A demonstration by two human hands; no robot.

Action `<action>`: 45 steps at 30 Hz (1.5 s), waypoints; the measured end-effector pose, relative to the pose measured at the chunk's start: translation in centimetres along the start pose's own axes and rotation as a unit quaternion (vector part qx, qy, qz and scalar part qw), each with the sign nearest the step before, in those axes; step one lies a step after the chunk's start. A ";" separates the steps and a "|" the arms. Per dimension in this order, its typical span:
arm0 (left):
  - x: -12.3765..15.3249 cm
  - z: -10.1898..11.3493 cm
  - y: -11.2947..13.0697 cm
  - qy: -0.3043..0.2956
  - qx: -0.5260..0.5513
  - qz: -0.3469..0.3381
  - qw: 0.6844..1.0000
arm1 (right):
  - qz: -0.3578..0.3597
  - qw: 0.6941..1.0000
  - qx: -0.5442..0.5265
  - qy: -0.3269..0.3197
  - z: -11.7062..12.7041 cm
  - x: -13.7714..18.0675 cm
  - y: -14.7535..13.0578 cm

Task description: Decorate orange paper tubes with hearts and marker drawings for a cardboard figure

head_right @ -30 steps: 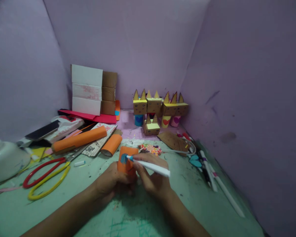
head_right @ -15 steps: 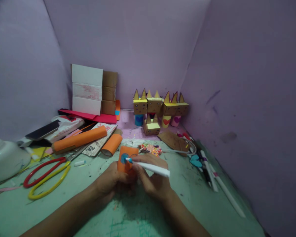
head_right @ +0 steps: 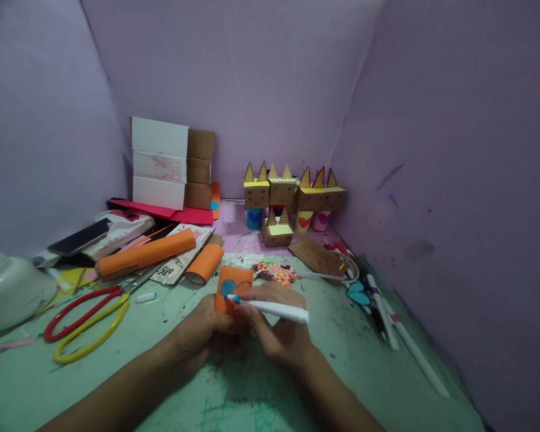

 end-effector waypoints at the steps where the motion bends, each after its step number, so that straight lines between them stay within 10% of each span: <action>1: 0.0 0.0 0.0 -0.001 0.000 0.000 1.000 | 0.001 1.000 0.003 0.001 0.0 0.0 0.0; 45: 0.1 -0.2 0.3 0.001 -0.011 0.003 1.000 | -0.033 0.998 0.022 0.047 1.0 0.6 1.2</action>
Point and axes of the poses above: each hand's wrist, its own x-axis away from the middle knuckle, its own z-axis out of the back of the hand, y = z × x, the point moved 10 cm from there along -x, towards the middle knuckle, and after that the axes turned 5 degrees about z, right-handed, at the moved point
